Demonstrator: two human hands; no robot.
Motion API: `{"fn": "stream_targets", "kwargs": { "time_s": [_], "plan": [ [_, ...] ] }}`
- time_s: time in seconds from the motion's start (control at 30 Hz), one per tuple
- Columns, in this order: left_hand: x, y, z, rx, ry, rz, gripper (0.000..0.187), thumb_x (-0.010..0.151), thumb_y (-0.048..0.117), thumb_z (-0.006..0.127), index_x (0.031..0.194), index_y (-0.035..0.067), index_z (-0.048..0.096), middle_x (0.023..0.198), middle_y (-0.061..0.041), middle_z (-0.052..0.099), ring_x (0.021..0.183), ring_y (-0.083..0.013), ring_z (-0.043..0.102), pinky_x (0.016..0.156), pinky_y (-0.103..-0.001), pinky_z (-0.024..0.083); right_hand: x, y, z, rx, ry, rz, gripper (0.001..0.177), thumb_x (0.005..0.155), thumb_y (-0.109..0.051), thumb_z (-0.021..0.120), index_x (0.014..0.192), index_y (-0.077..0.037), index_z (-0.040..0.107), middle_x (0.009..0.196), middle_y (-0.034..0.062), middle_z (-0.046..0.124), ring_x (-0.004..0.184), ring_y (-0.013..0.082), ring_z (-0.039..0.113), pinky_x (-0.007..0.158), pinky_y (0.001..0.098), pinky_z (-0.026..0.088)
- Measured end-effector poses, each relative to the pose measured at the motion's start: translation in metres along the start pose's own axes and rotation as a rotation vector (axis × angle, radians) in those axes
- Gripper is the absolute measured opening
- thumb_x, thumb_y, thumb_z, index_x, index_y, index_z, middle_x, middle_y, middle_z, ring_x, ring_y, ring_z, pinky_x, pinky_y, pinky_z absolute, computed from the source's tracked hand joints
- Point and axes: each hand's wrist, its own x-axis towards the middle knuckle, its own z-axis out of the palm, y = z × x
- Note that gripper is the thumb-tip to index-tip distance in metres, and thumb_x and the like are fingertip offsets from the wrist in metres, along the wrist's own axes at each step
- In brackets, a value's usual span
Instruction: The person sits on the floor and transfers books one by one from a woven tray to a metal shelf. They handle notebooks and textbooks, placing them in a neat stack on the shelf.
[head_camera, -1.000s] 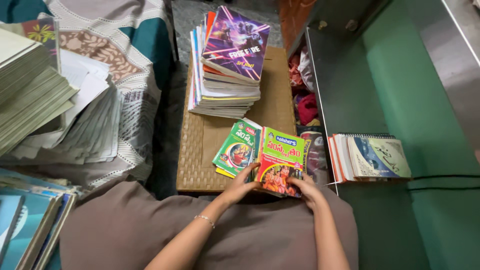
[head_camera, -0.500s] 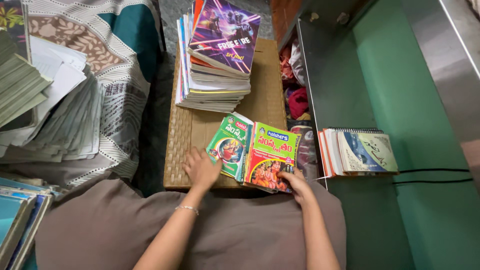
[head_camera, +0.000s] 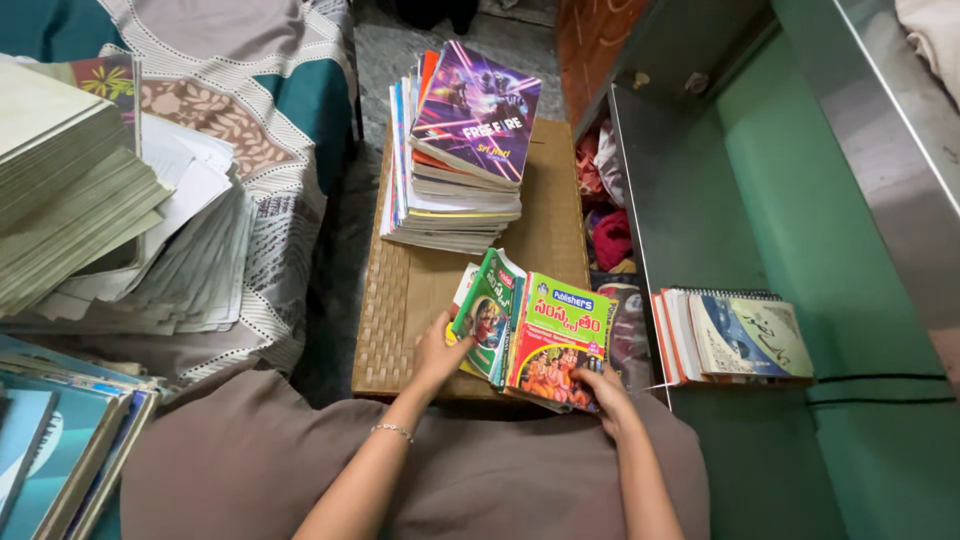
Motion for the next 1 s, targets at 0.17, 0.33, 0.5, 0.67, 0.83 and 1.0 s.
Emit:
{"fn": "stream_targets", "kwargs": {
  "time_s": [0.17, 0.33, 0.5, 0.67, 0.83, 1.0],
  "plan": [
    [0.01, -0.019, 0.006, -0.545, -0.089, -0.38, 0.042, 0.082, 0.023, 0.075, 0.122, 0.011, 0.068, 0.094, -0.006, 0.075, 0.079, -0.0198, 0.066, 0.067, -0.034, 0.049, 0.006, 0.008, -0.003, -0.02, 0.016, -0.009, 0.035, 0.081, -0.012, 0.072, 0.115, -0.002, 0.066, 0.097, 0.009, 0.072, 0.083, 0.0169, 0.068, 0.071, 0.0322, 0.056],
    [0.024, -0.038, 0.018, -0.65, -0.013, -0.324, 0.033, 0.086, 0.019, 0.077, 0.113, 0.001, 0.075, 0.09, -0.008, 0.074, 0.079, -0.0143, 0.065, 0.068, -0.028, 0.05, 0.009, 0.005, 0.002, -0.001, 0.004, -0.045, 0.036, 0.08, -0.011, 0.071, 0.115, -0.003, 0.066, 0.097, 0.0083, 0.073, 0.085, 0.0166, 0.068, 0.073, 0.0324, 0.057],
    [0.017, -0.039, 0.026, -0.673, -0.034, -0.274, 0.032, 0.086, 0.014, 0.072, 0.116, 0.003, 0.072, 0.094, -0.007, 0.078, 0.084, -0.0133, 0.07, 0.074, -0.026, 0.054, -0.003, 0.001, 0.005, -0.038, -0.004, -0.081, 0.038, 0.081, -0.012, 0.072, 0.117, -0.003, 0.066, 0.099, 0.0083, 0.075, 0.089, 0.0175, 0.069, 0.077, 0.0324, 0.057],
    [0.007, -0.016, 0.014, -0.547, 0.014, -0.192, 0.037, 0.087, 0.015, 0.071, 0.123, 0.008, 0.066, 0.098, -0.01, 0.077, 0.088, -0.0175, 0.07, 0.076, -0.033, 0.054, -0.008, -0.005, 0.003, -0.001, 0.017, 0.026, 0.038, 0.08, -0.012, 0.072, 0.117, -0.01, 0.064, 0.099, 0.0044, 0.073, 0.09, 0.0151, 0.069, 0.074, 0.0327, 0.057],
    [-0.005, 0.031, -0.002, -0.197, 0.102, -0.067, 0.039, 0.088, 0.018, 0.07, 0.126, 0.009, 0.066, 0.095, -0.019, 0.075, 0.082, -0.031, 0.073, 0.072, -0.042, 0.055, -0.003, 0.006, 0.0, 0.001, -0.064, -0.052, 0.036, 0.083, -0.009, 0.074, 0.118, -0.005, 0.065, 0.095, 0.0097, 0.069, 0.081, 0.0207, 0.06, 0.065, 0.0357, 0.052],
    [-0.014, 0.087, -0.049, -0.092, 0.11, -0.072, 0.045, 0.088, 0.02, 0.067, 0.133, 0.018, 0.068, 0.081, -0.02, 0.073, 0.071, -0.036, 0.071, 0.066, -0.046, 0.053, -0.01, -0.005, 0.02, 0.061, 0.031, 0.0, 0.062, 0.08, -0.006, 0.069, 0.138, -0.019, 0.049, 0.114, 0.0038, 0.067, 0.101, 0.0183, 0.066, 0.073, 0.0385, 0.059]
  ]
}}
